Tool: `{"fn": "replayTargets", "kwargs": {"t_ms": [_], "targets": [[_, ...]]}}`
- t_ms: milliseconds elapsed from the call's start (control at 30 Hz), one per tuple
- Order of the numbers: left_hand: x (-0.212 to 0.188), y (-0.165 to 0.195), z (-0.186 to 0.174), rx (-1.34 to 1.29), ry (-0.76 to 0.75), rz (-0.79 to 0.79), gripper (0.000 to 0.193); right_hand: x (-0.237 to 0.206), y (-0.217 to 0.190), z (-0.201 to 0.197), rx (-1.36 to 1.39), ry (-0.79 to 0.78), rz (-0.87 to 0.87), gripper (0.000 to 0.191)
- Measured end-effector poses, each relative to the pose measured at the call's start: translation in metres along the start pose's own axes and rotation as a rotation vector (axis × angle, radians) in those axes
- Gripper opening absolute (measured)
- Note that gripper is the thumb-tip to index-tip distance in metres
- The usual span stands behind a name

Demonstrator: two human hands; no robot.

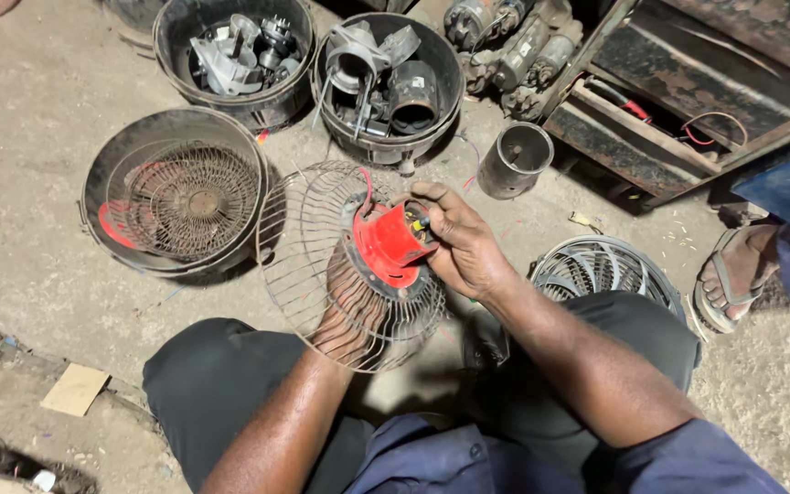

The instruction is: The person disassembles a small electric fan, removes the motor, and inspects the internal components. They use pliers and a screwdriver to detach parts and examine the motor assembly.

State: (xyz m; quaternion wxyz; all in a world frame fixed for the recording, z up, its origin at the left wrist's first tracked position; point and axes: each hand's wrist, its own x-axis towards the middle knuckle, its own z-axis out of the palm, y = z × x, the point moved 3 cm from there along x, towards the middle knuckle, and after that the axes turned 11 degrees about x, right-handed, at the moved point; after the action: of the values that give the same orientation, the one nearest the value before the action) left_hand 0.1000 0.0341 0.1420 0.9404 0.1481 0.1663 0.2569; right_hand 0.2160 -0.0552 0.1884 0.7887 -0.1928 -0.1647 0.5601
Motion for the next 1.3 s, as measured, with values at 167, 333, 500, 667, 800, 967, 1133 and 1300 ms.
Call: {"fn": "replayTargets", "kwargs": {"t_ms": [167,333,500,667,800,967,1133,1300], "targets": [[-0.014,-0.002,0.005,0.109,-0.164,-0.020,0.024,0.003,0.005,-0.008,-0.052,-0.045,-0.113,0.034],[-0.027,0.005,0.020,0.137,-0.123,-0.029,0.021,0.007,-0.002,0.004,-0.233,-0.030,-0.072,0.037],[-0.002,0.006,0.038,0.315,-0.335,0.085,0.024,0.012,-0.034,0.048,-0.837,-0.039,-0.177,0.054],[0.038,-0.012,0.034,0.192,-0.297,0.012,0.025,-0.013,-0.130,0.142,-1.483,0.049,-0.693,0.082],[0.044,-0.018,0.032,0.182,-0.287,-0.001,0.026,-0.017,-0.147,0.184,-1.120,-0.013,-0.820,0.083],[0.036,-0.017,0.035,0.166,-0.299,-0.018,0.027,0.048,-0.039,0.098,-1.614,0.213,-0.070,0.078],[0.015,-0.014,0.027,0.166,-0.322,-0.030,0.028,0.058,-0.053,0.057,-1.290,0.114,-0.307,0.069],[-0.001,-0.011,0.028,0.076,-0.365,-0.026,0.029,0.023,-0.067,0.065,-1.448,0.014,-0.304,0.059]]}}
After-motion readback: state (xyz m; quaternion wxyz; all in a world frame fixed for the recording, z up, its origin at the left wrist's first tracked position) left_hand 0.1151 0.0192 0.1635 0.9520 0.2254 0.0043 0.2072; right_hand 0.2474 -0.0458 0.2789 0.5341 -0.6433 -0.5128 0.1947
